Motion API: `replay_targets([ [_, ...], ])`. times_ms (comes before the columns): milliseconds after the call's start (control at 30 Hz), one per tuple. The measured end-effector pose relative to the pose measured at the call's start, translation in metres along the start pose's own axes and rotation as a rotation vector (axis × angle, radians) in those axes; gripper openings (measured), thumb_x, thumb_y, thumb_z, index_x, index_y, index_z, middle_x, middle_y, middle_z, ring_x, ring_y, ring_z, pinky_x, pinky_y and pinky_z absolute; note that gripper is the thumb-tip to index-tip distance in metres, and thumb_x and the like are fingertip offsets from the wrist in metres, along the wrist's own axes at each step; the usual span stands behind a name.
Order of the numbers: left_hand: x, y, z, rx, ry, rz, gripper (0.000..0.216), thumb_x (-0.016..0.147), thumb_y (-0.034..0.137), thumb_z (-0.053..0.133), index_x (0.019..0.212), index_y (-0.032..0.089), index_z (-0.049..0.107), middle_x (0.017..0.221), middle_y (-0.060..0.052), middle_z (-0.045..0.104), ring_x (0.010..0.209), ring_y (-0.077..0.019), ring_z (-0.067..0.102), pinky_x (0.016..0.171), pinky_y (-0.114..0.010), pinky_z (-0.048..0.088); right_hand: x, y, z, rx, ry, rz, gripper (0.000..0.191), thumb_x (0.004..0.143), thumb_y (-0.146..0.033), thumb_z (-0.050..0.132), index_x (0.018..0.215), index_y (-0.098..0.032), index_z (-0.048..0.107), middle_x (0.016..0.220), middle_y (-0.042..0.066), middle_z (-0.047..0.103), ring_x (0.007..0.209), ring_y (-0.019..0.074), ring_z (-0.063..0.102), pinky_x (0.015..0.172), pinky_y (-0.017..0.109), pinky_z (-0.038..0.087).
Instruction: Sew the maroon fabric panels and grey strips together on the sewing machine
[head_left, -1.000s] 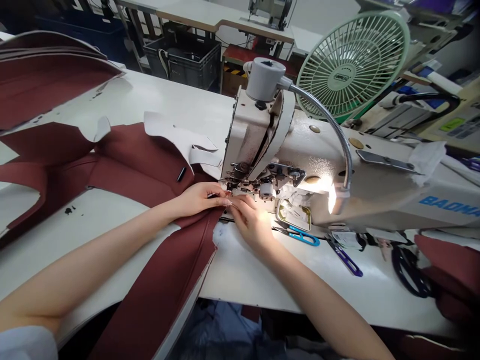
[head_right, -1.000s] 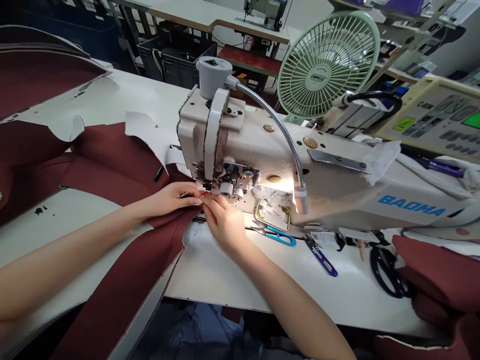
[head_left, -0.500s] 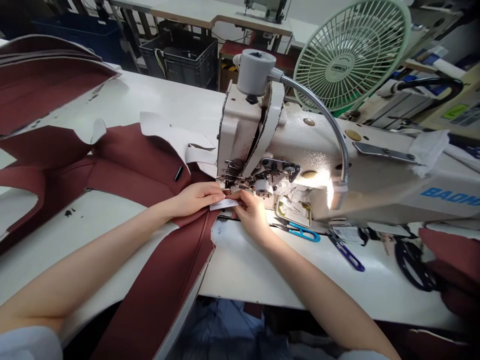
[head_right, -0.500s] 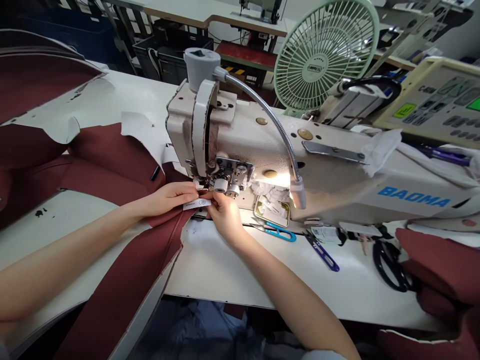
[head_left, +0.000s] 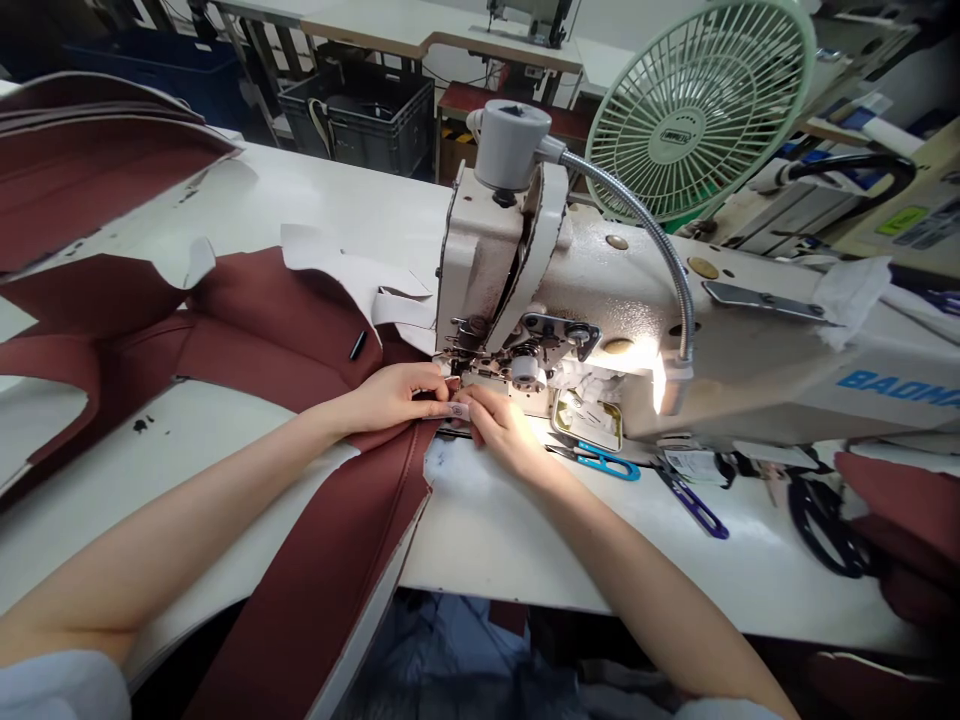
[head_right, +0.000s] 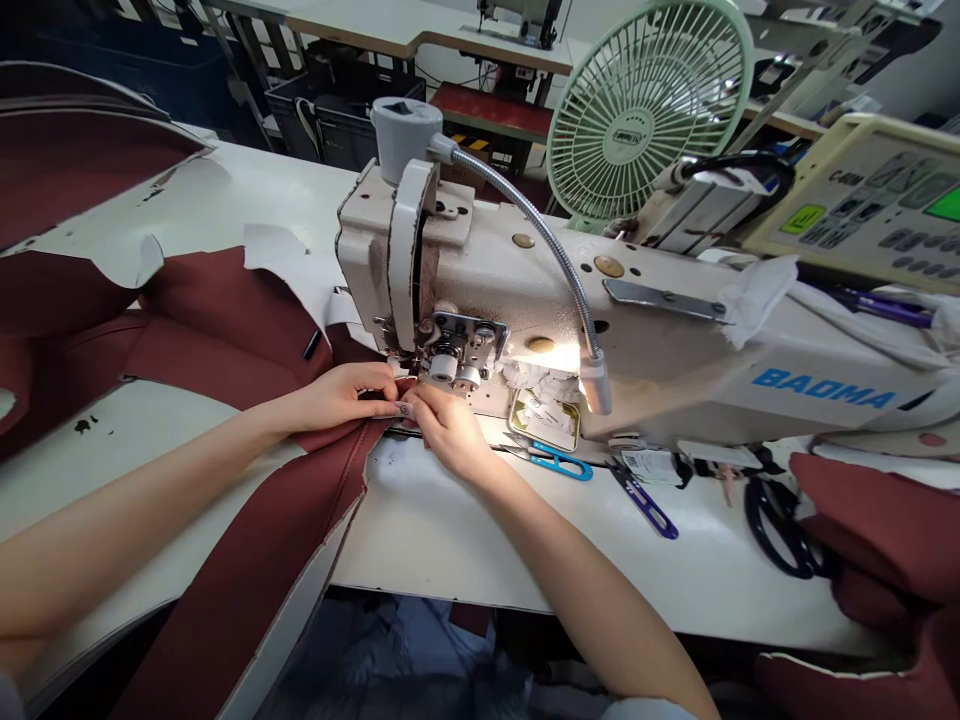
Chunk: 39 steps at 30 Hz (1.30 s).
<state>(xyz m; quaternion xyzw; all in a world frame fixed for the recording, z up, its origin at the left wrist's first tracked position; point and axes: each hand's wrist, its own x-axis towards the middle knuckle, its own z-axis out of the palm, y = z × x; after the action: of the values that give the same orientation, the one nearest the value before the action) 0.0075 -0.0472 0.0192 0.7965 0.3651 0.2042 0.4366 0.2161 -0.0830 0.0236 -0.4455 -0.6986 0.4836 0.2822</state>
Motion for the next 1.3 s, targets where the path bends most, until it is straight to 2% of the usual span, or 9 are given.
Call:
replay_targets([
  [67, 0.001, 0.0, 0.001, -0.027, 0.011, 0.0, 0.036, 0.088, 0.05, 0.058, 0.072, 0.017, 0.064, 0.08, 0.0, 0.056, 0.078, -0.0142, 0.053, 0.073, -0.024, 0.038, -0.001, -0.001, 0.0, 0.025, 0.03, 0.0, 0.032, 0.097, -0.04, 0.038, 0.079, -0.02, 0.055, 0.051, -0.006, 0.049, 0.048, 0.0104, 0.045, 0.056, 0.024, 0.039],
  [200, 0.0, 0.003, 0.002, -0.052, 0.037, -0.017, 0.036, 0.085, 0.05, 0.06, 0.073, 0.017, 0.062, 0.082, -0.001, 0.058, 0.079, -0.0153, 0.054, 0.074, -0.026, 0.04, -0.001, 0.004, -0.001, -0.041, 0.136, 0.013, 0.025, 0.088, -0.043, 0.053, 0.083, -0.02, 0.06, 0.063, -0.002, 0.057, 0.049, 0.0099, 0.043, 0.051, 0.023, 0.035],
  [300, -0.001, 0.007, 0.004, -0.064, 0.116, -0.032, 0.034, 0.089, 0.046, 0.056, 0.072, 0.017, 0.06, 0.082, -0.001, 0.059, 0.08, -0.0155, 0.054, 0.076, -0.026, 0.04, -0.001, 0.007, -0.005, -0.053, 0.215, 0.12, 0.026, 0.085, -0.043, 0.055, 0.082, -0.018, 0.062, 0.065, 0.0, 0.062, 0.053, 0.0112, 0.046, 0.05, 0.023, 0.034],
  [500, -0.003, 0.007, 0.005, 0.159, 0.055, 0.004, 0.029, 0.083, 0.043, 0.065, 0.072, 0.018, 0.056, 0.076, 0.002, 0.053, 0.069, -0.0129, 0.049, 0.063, -0.023, 0.034, 0.002, 0.008, -0.008, 0.193, 0.002, 0.303, 0.033, 0.081, -0.05, 0.057, 0.078, -0.018, 0.057, 0.065, -0.001, 0.063, 0.041, 0.0054, 0.035, 0.042, 0.02, 0.026],
  [633, -0.002, 0.0, 0.006, 0.349, 0.02, 0.145, 0.026, 0.086, 0.045, 0.063, 0.082, 0.019, 0.059, 0.082, 0.0, 0.057, 0.077, -0.0151, 0.053, 0.065, -0.024, 0.034, 0.011, 0.005, -0.004, 0.258, -0.121, 0.334, 0.029, 0.078, -0.046, 0.061, 0.076, -0.017, 0.059, 0.059, -0.004, 0.058, 0.04, 0.0039, 0.032, 0.04, 0.02, 0.021],
  [800, -0.002, -0.006, 0.011, 0.524, 0.046, 0.241, 0.031, 0.096, 0.045, 0.049, 0.084, 0.019, 0.061, 0.086, -0.003, 0.06, 0.083, -0.0175, 0.054, 0.07, -0.025, 0.036, 0.014, 0.002, 0.0, 0.226, -0.123, 0.327, 0.02, 0.082, -0.035, 0.056, 0.073, -0.018, 0.056, 0.055, -0.006, 0.053, 0.04, 0.004, 0.033, 0.04, 0.019, 0.023],
  [967, -0.003, 0.001, 0.014, 0.3, 0.177, 0.107, 0.034, 0.098, 0.043, 0.045, 0.08, 0.018, 0.059, 0.078, -0.001, 0.059, 0.075, -0.0141, 0.054, 0.069, -0.024, 0.037, 0.003, 0.006, -0.002, 0.355, -0.001, 0.222, 0.024, 0.088, -0.041, 0.047, 0.097, -0.02, 0.054, 0.067, -0.006, 0.056, 0.04, 0.0045, 0.036, 0.04, 0.019, 0.028],
  [1100, -0.003, 0.003, 0.017, 0.131, 0.267, 0.008, 0.035, 0.096, 0.043, 0.048, 0.076, 0.017, 0.06, 0.072, 0.001, 0.056, 0.069, -0.0128, 0.051, 0.065, -0.024, 0.036, 0.001, 0.009, 0.003, 0.346, 0.048, 0.191, 0.03, 0.081, -0.048, 0.059, 0.09, -0.019, 0.055, 0.072, -0.005, 0.055, 0.046, 0.0047, 0.037, 0.042, 0.019, 0.029],
  [1300, -0.002, 0.001, 0.012, 0.024, 0.179, -0.019, 0.034, 0.092, 0.043, 0.051, 0.076, 0.016, 0.061, 0.074, 0.0, 0.057, 0.073, -0.0137, 0.052, 0.069, -0.024, 0.038, 0.003, 0.008, 0.009, 0.266, 0.129, 0.158, 0.032, 0.081, -0.05, 0.061, 0.081, -0.018, 0.058, 0.069, -0.003, 0.056, 0.052, 0.0071, 0.04, 0.045, 0.019, 0.03],
])
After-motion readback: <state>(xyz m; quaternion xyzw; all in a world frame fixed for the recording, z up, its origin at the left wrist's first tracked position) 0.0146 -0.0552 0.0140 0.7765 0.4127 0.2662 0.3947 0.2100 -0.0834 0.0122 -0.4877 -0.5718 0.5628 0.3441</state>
